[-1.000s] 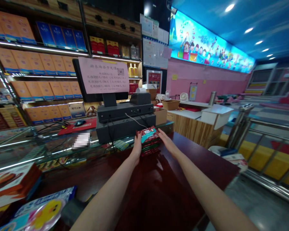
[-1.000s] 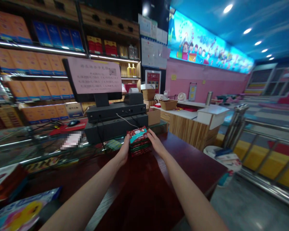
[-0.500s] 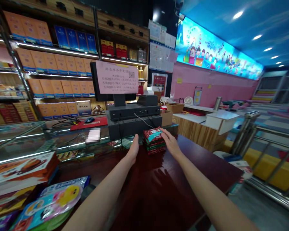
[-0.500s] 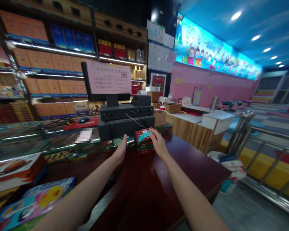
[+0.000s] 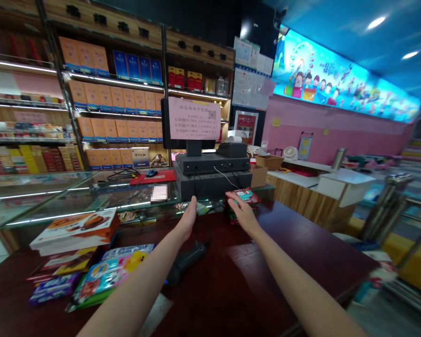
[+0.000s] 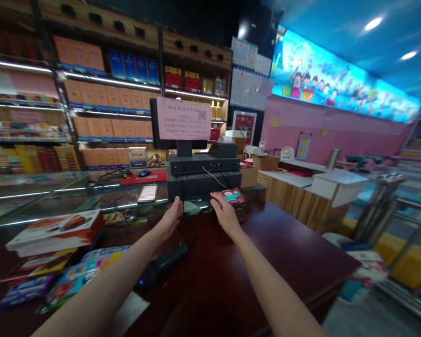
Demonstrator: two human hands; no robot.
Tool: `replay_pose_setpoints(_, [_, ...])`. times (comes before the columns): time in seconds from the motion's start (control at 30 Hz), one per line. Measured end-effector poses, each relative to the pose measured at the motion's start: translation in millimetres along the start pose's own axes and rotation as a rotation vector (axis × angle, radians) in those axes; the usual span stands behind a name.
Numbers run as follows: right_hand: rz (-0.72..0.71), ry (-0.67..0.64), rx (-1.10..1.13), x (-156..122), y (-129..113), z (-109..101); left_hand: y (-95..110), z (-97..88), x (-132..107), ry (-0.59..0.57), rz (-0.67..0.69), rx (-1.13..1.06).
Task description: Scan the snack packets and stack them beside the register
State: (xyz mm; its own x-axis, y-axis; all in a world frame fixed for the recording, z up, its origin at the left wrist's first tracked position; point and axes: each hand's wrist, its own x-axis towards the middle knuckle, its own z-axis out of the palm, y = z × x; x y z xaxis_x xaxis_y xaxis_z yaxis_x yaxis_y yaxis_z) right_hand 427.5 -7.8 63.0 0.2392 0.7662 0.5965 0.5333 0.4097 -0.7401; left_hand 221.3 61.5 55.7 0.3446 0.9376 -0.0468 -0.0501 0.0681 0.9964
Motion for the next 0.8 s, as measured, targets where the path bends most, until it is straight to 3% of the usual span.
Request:
replay_pose_setpoints(0.27, [0.084,-0.125,0.036,-19,-3,50,-3,-48.8,-22,0.054,0.012,0.006])
replay_pose_setpoints(0.53, [0.176,-0.229,0.029,-37,27,98,-13,-92.4,-37,0.102,0.037,0.021])
replay_pose_setpoints(0.8, [0.238,-0.293,-0.015,-47,42,122,-31,-122.1,-48,0.155,0.039,0.017])
